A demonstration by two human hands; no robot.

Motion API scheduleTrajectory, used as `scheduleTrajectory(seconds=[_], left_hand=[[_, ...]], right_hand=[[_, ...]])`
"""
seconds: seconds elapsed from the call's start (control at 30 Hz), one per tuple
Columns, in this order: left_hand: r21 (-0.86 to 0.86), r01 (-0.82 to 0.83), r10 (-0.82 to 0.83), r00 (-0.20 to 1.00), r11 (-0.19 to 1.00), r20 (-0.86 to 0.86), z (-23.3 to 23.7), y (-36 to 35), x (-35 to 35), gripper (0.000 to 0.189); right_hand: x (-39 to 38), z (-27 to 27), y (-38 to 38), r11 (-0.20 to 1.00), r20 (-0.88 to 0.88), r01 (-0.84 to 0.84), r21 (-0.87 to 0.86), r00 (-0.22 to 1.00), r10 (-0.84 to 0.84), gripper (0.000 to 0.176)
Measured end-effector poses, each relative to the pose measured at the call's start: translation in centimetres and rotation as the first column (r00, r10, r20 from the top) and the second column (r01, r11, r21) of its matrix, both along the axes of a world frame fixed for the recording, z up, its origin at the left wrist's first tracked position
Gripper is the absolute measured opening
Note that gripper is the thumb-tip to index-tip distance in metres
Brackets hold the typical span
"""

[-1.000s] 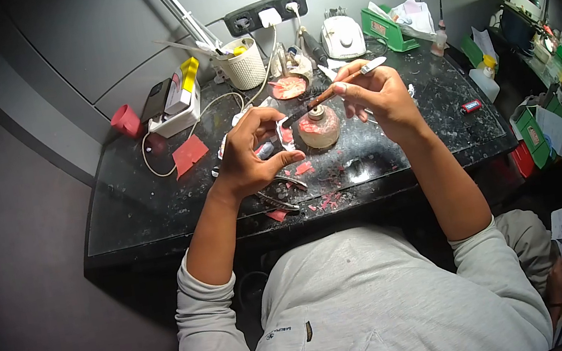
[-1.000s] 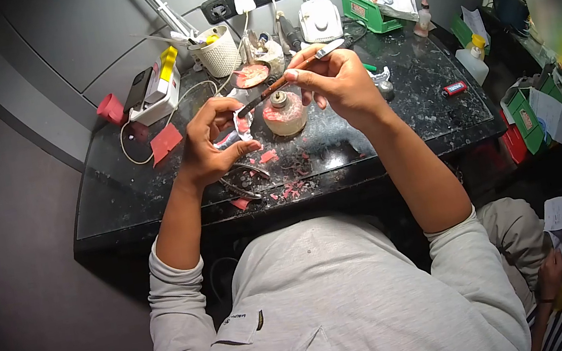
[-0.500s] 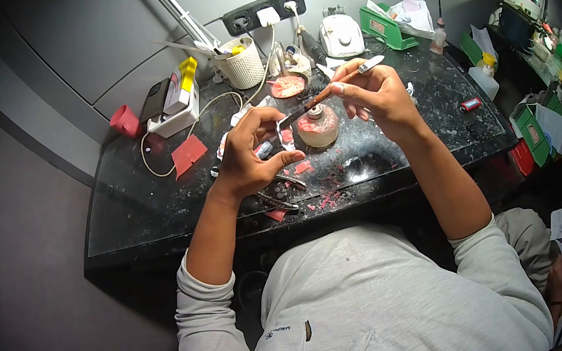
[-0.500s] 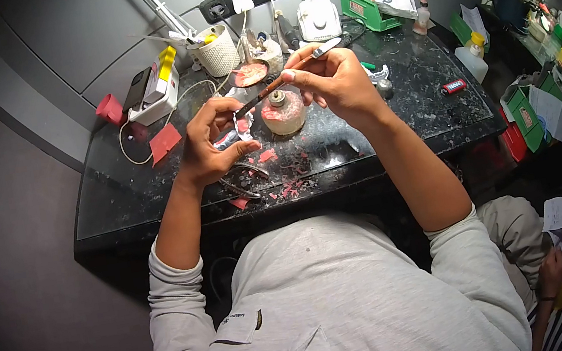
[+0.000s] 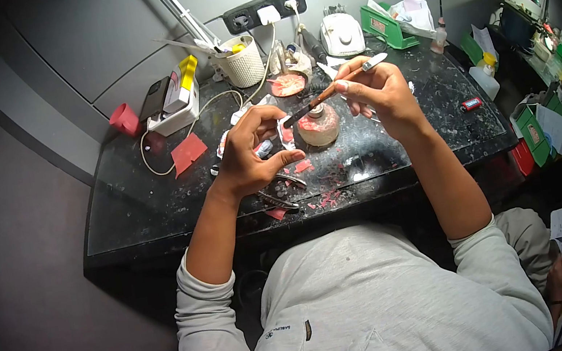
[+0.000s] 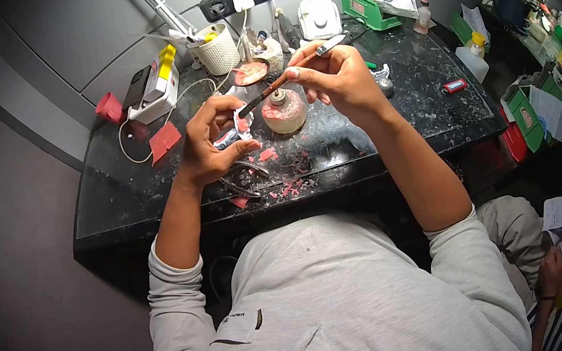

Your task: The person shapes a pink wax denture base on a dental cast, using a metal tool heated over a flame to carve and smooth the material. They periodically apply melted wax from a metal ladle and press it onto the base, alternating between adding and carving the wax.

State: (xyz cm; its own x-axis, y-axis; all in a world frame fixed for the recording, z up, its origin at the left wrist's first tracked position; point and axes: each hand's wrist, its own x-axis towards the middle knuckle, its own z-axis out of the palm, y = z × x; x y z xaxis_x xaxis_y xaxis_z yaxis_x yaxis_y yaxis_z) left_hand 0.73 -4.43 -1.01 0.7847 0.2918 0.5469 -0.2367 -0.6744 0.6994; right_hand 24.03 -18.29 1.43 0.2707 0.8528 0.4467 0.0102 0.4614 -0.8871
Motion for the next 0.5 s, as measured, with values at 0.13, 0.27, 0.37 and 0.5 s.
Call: scheduleTrajectory(seconds=[0.13,0.27,0.37,0.5], left_hand=[[-0.012,0.030,-0.030,0.999,0.999,0.018,-0.10,0.05,0.08,0.062],[0.000,0.040,-0.040,0.999,0.999,0.020,-0.03,0.00,0.09,0.062],[-0.017,0.060,-0.060,0.998,0.998,0.018,-0.20,0.14,0.12,0.062],[0.014,0.033,-0.033,0.999,0.999,0.000,-0.12,0.04,0.01,0.062]], right_hand=[[0.06,0.05,-0.15,1.000,0.010,-0.014,-0.009,1.000,0.014,0.014],[0.17,0.06,-0.13,1.000,-0.005,-0.026,0.001,1.000,0.026,0.015],[-0.12,0.07,-0.15,1.000,0.012,-0.011,-0.005,1.000,0.012,0.015],[0.11,-0.19,0.10,1.000,-0.007,0.006,0.026,1.000,-0.005,0.015]])
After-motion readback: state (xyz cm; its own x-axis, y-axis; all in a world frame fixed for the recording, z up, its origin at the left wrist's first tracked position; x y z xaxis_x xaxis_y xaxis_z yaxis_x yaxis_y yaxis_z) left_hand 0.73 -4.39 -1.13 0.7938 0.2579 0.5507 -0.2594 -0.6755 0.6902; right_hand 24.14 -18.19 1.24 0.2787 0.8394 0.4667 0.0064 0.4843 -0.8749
